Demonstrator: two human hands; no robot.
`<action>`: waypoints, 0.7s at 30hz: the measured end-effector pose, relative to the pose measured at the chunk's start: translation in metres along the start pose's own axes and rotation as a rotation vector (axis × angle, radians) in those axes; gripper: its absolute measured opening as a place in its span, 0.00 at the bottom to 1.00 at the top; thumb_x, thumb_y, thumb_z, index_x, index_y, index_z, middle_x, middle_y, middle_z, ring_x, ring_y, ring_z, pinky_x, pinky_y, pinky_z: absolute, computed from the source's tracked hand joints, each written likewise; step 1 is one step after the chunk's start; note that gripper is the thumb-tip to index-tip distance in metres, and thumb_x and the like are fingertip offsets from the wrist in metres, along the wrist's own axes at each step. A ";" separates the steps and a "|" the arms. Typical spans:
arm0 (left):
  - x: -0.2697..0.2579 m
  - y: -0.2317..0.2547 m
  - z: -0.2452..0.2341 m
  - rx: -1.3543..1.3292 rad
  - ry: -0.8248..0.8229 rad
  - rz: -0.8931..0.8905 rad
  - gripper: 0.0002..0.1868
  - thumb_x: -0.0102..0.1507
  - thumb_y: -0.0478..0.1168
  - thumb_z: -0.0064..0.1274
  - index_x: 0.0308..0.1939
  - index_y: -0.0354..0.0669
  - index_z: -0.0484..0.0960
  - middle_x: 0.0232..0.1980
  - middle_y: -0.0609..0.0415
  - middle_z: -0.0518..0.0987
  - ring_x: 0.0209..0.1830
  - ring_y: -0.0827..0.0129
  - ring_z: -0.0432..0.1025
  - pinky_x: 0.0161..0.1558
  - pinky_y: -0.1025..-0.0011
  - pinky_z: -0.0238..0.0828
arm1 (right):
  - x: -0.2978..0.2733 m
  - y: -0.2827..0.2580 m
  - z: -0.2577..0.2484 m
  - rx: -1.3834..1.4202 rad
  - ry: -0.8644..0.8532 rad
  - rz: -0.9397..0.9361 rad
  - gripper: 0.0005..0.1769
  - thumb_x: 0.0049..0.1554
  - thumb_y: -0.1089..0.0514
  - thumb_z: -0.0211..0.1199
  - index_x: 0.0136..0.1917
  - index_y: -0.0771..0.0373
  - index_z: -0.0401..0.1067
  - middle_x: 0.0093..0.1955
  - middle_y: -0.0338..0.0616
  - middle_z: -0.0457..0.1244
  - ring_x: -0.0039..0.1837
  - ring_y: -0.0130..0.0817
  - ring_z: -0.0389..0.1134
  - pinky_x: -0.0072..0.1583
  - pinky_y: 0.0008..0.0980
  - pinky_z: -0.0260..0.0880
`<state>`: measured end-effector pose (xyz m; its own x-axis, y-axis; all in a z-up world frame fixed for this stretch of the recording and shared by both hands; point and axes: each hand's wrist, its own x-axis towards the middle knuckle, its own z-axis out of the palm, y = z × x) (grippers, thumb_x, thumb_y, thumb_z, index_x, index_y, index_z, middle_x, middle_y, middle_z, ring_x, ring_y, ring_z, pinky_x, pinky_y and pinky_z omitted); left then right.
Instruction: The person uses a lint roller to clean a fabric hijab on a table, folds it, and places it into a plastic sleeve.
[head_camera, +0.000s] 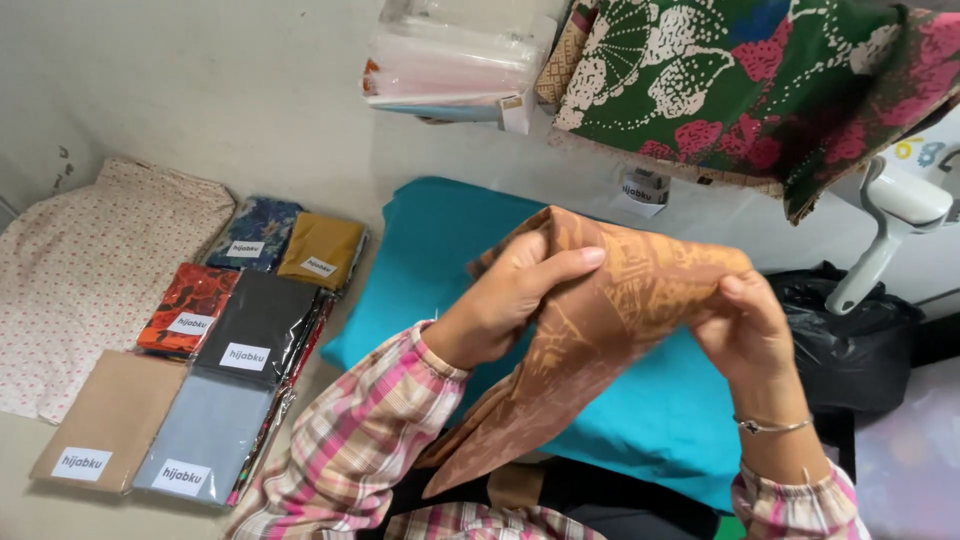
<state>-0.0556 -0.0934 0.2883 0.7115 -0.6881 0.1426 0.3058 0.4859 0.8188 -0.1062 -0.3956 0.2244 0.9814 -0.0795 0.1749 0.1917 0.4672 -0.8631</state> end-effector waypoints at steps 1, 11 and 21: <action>0.004 0.003 -0.002 0.000 -0.002 0.000 0.20 0.65 0.44 0.54 0.56 0.36 0.76 0.51 0.49 0.81 0.49 0.66 0.76 0.49 0.71 0.75 | -0.001 -0.006 -0.003 0.000 0.001 -0.002 0.29 0.54 0.56 0.71 0.64 0.74 0.71 0.57 0.55 0.71 0.58 0.44 0.74 0.59 0.35 0.74; 0.107 0.002 -0.039 0.485 0.161 0.397 0.06 0.64 0.39 0.58 0.40 0.42 0.87 0.38 0.61 0.86 0.39 0.81 0.77 0.46 0.81 0.74 | 0.050 -0.045 -0.016 -0.317 0.252 -0.041 0.09 0.61 0.54 0.64 0.55 0.56 0.75 0.45 0.36 0.68 0.43 0.26 0.65 0.46 0.22 0.63; -0.037 -0.151 -0.101 0.815 0.304 -0.076 0.15 0.61 0.48 0.63 0.24 0.47 0.80 0.18 0.58 0.74 0.22 0.73 0.65 0.27 0.70 0.59 | -0.067 0.100 -0.111 -0.593 0.319 0.238 0.05 0.55 0.61 0.72 0.45 0.61 0.79 0.41 0.40 0.69 0.46 0.30 0.70 0.54 0.33 0.69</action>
<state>-0.0644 -0.0872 0.1034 0.8811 -0.4729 0.0121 -0.1060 -0.1725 0.9793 -0.1510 -0.4411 0.0734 0.9359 -0.3314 -0.1192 -0.1423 -0.0465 -0.9887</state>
